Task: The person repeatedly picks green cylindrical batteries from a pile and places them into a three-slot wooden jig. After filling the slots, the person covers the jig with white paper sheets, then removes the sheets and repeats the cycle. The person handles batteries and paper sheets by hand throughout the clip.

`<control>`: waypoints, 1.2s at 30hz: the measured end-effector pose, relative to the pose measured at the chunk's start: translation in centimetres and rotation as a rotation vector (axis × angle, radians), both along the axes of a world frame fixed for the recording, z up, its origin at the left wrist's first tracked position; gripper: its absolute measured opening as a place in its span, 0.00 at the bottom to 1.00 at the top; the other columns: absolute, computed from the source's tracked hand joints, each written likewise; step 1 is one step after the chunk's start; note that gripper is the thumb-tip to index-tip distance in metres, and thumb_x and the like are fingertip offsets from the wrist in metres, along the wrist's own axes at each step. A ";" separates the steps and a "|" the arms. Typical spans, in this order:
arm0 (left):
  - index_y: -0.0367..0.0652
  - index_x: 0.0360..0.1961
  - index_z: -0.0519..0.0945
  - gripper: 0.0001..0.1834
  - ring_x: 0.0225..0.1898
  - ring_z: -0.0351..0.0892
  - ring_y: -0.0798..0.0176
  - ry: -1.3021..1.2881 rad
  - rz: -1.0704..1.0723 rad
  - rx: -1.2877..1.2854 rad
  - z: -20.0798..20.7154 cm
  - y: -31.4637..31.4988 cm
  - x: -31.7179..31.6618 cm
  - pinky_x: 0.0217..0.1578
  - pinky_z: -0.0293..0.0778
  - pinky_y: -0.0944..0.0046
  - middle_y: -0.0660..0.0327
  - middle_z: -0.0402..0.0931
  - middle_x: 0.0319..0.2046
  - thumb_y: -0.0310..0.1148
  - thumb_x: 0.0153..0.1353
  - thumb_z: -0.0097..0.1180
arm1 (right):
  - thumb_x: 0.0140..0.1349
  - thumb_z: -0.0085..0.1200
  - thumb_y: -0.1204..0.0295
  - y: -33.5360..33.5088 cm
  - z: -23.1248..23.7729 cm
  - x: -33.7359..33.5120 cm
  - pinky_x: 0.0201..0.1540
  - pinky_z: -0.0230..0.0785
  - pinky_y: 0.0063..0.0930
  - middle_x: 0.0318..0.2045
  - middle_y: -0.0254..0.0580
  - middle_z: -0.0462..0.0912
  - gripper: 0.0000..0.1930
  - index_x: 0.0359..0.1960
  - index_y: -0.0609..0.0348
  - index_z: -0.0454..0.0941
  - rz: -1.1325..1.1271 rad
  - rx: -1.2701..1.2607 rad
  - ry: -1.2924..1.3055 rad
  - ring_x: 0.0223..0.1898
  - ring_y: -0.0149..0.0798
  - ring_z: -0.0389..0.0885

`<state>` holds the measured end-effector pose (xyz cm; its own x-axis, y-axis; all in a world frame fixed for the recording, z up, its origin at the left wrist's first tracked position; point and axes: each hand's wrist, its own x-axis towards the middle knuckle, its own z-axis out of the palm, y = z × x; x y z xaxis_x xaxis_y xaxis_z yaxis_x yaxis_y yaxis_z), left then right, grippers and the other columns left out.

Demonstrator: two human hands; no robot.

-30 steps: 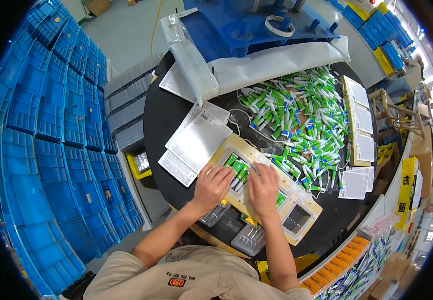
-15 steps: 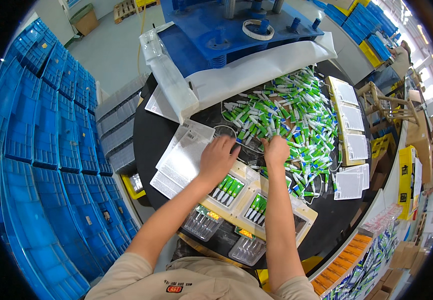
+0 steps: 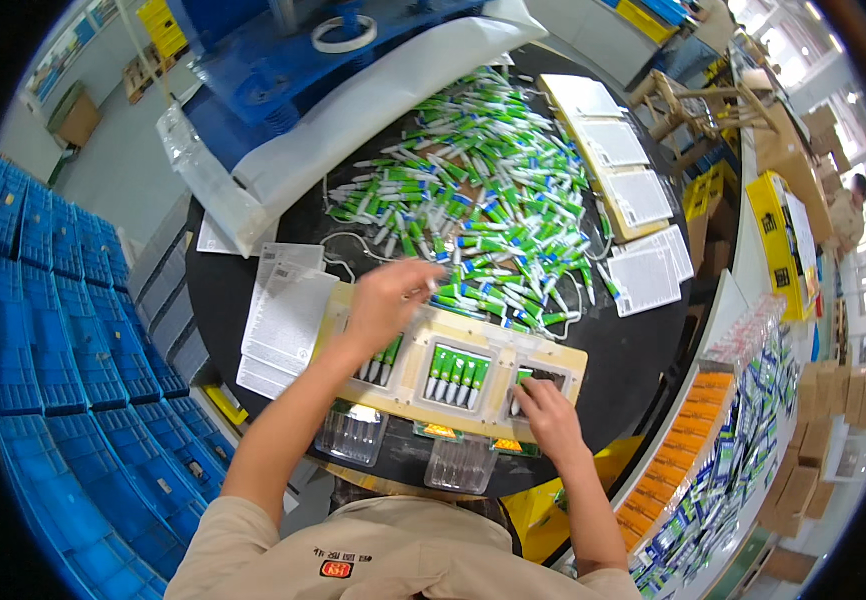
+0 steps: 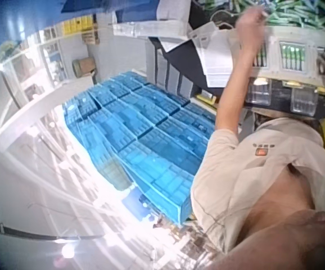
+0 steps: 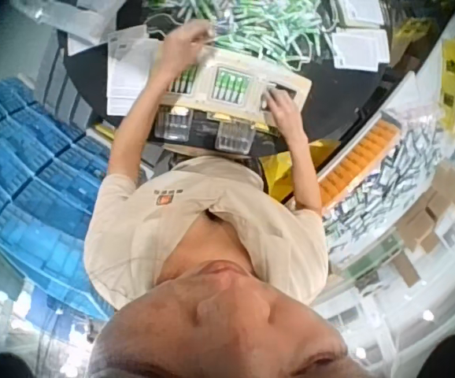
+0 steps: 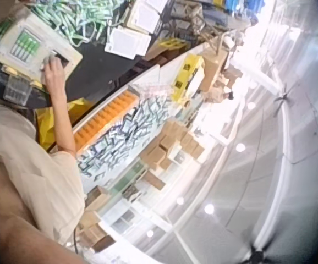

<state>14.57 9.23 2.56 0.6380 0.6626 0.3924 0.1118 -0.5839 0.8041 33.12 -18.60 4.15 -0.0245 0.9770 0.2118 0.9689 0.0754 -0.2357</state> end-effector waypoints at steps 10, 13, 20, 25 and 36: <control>0.43 0.40 0.87 0.11 0.39 0.86 0.63 -0.086 -0.402 0.637 -1.0 -16.9 3.6 0.40 0.83 0.63 0.61 0.86 0.44 0.28 0.54 0.65 | 0.59 0.65 0.73 6.1 -3.5 6.3 0.42 0.77 0.42 0.35 0.44 0.84 0.09 0.39 0.60 0.84 -0.460 0.160 0.290 0.39 0.51 0.84; 0.42 0.40 0.86 0.11 0.40 0.85 0.62 -0.067 -0.437 0.669 -2.4 -18.8 4.5 0.45 0.82 0.61 0.60 0.86 0.44 0.29 0.54 0.65 | 0.55 0.70 0.67 11.4 -6.2 8.3 0.41 0.75 0.47 0.34 0.53 0.83 0.13 0.36 0.64 0.86 -0.398 -0.046 0.217 0.36 0.56 0.83; 0.37 0.44 0.85 0.17 0.51 0.83 0.58 0.228 -0.399 0.767 -4.5 -19.4 5.9 0.66 0.68 0.46 0.57 0.84 0.49 0.38 0.59 0.63 | 0.55 0.65 0.77 5.9 -2.2 9.0 0.34 0.78 0.36 0.30 0.49 0.84 0.15 0.46 0.63 0.82 -0.376 0.169 0.377 0.29 0.47 0.85; 0.38 0.53 0.83 0.30 0.62 0.77 0.56 0.298 -0.331 0.587 -3.3 -19.7 4.5 0.72 0.57 0.39 0.54 0.82 0.55 0.55 0.64 0.62 | 0.50 0.63 0.81 -3.0 1.7 5.3 0.44 0.80 0.35 0.40 0.43 0.87 0.16 0.43 0.61 0.85 -0.127 0.156 0.247 0.42 0.44 0.86; 0.40 0.66 0.73 0.29 0.70 0.68 0.49 0.533 0.149 0.340 -1.5 -9.0 -10.6 0.72 0.55 0.40 0.53 0.72 0.67 0.35 0.65 0.62 | 0.51 0.57 0.82 0.7 -2.3 8.2 0.44 0.79 0.40 0.41 0.47 0.85 0.13 0.40 0.63 0.84 -0.205 0.197 0.079 0.43 0.50 0.84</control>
